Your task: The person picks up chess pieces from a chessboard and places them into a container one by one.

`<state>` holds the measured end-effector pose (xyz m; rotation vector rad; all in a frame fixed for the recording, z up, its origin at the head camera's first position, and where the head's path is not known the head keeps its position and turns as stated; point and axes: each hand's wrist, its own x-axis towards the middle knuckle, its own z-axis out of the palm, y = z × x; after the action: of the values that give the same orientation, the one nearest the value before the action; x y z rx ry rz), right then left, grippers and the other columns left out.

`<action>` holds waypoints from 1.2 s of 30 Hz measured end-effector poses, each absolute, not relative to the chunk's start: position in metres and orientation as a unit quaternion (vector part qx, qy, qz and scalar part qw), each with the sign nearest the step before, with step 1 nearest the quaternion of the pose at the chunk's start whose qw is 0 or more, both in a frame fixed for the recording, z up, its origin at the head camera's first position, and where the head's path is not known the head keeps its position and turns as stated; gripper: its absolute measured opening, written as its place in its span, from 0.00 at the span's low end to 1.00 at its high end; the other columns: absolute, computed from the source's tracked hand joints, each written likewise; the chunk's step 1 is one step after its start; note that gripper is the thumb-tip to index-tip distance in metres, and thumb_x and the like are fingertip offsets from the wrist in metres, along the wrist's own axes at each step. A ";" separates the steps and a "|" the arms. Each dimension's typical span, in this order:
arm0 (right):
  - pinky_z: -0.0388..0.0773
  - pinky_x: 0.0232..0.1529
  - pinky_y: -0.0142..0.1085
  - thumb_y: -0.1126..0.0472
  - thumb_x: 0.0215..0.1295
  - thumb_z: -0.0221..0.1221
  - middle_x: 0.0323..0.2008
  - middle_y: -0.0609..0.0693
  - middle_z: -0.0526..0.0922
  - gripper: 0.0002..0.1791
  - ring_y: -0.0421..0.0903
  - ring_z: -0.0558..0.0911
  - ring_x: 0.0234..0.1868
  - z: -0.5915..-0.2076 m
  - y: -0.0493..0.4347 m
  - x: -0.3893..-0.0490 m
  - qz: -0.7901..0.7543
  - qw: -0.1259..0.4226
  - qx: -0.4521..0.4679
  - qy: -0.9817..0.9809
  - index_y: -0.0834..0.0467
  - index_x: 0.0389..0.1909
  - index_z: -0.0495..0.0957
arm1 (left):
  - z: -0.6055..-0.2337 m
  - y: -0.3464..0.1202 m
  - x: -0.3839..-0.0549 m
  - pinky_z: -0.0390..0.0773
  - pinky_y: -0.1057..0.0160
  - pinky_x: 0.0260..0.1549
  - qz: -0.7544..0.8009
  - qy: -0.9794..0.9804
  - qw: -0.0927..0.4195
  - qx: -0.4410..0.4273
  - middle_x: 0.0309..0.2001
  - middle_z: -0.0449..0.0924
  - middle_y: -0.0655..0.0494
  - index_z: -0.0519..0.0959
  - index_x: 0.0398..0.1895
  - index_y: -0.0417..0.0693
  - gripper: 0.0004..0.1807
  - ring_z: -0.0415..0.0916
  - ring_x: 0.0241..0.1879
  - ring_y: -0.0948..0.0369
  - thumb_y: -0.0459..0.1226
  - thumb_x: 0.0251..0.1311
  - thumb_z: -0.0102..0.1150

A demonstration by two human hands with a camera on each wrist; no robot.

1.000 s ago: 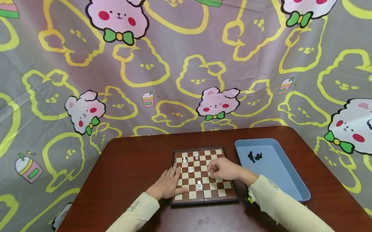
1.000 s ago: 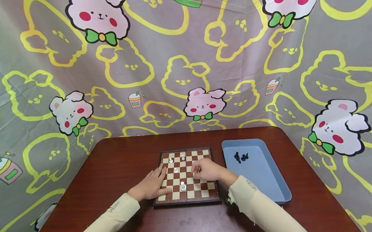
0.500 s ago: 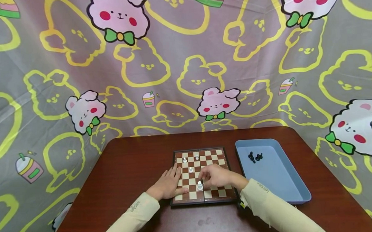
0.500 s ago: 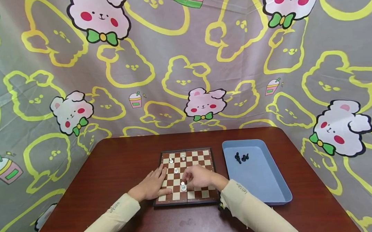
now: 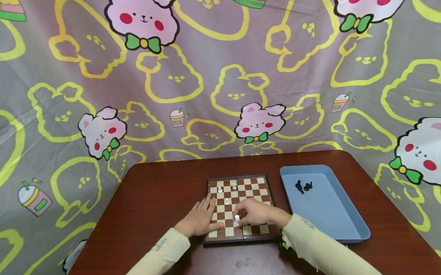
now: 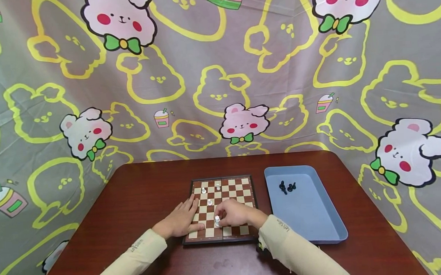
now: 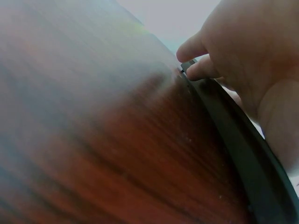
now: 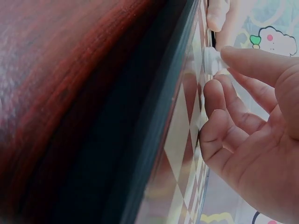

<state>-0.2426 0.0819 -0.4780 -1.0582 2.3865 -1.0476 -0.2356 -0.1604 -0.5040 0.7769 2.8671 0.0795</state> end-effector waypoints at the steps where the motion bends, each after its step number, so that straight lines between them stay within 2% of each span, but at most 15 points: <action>1: 0.74 0.25 0.31 0.69 0.55 0.66 0.25 0.40 0.80 0.05 0.35 0.76 0.24 -0.478 0.082 -0.243 -0.361 0.161 -0.374 0.839 0.56 0.29 0.81 | -0.504 -0.160 -0.235 0.52 0.46 0.64 0.027 0.961 0.085 0.261 0.73 0.38 0.37 0.46 0.73 0.35 0.55 0.42 0.71 0.47 0.70 0.59 0.37; 6: 0.72 0.27 0.30 0.66 0.55 0.66 0.24 0.37 0.78 0.05 0.33 0.73 0.24 -0.481 0.082 -0.244 -0.337 0.148 -0.383 0.847 0.54 0.27 0.80 | -0.504 -0.159 -0.235 0.54 0.46 0.63 0.030 0.960 0.078 0.266 0.73 0.39 0.35 0.48 0.73 0.34 0.54 0.44 0.71 0.46 0.69 0.59 0.39; 16: 0.74 0.26 0.31 0.69 0.58 0.62 0.27 0.40 0.79 0.06 0.34 0.75 0.24 -0.477 0.087 -0.245 -0.356 0.153 -0.375 0.842 0.54 0.29 0.81 | -0.504 -0.160 -0.236 0.54 0.46 0.63 0.034 0.961 0.073 0.265 0.72 0.40 0.35 0.49 0.72 0.34 0.54 0.46 0.70 0.46 0.68 0.59 0.41; 26: 0.73 0.28 0.32 0.63 0.60 0.62 0.30 0.36 0.79 0.04 0.34 0.76 0.27 -0.466 0.105 -0.253 -0.311 0.136 -0.373 0.864 0.50 0.31 0.81 | -0.504 -0.159 -0.235 0.54 0.46 0.64 0.031 0.960 0.074 0.267 0.72 0.40 0.34 0.48 0.73 0.34 0.53 0.46 0.70 0.45 0.68 0.60 0.41; 30: 0.73 0.28 0.33 0.61 0.61 0.62 0.31 0.37 0.79 0.01 0.37 0.75 0.26 -0.458 0.114 -0.255 -0.314 0.129 -0.361 0.869 0.53 0.32 0.81 | -0.503 -0.159 -0.235 0.53 0.46 0.64 0.037 0.960 0.079 0.266 0.73 0.39 0.35 0.48 0.73 0.34 0.53 0.45 0.71 0.45 0.68 0.60 0.41; 33: 0.73 0.28 0.34 0.60 0.61 0.63 0.31 0.38 0.79 0.03 0.37 0.75 0.27 -0.452 0.123 -0.258 -0.318 0.120 -0.352 0.872 0.55 0.31 0.81 | -0.503 -0.159 -0.236 0.53 0.46 0.64 0.040 0.960 0.081 0.265 0.73 0.39 0.35 0.48 0.73 0.34 0.53 0.45 0.71 0.46 0.68 0.60 0.41; 36: 0.73 0.29 0.34 0.60 0.61 0.63 0.30 0.38 0.78 0.02 0.38 0.76 0.28 -0.448 0.133 -0.261 -0.317 0.111 -0.340 0.879 0.54 0.30 0.81 | -0.503 -0.159 -0.236 0.53 0.46 0.64 0.038 0.960 0.080 0.264 0.73 0.39 0.35 0.48 0.73 0.34 0.53 0.45 0.71 0.46 0.68 0.60 0.41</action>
<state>-0.2613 0.1332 -0.4476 -0.9975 2.5813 -0.9306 -0.2361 -0.1586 -0.5034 0.7900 2.8728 0.1138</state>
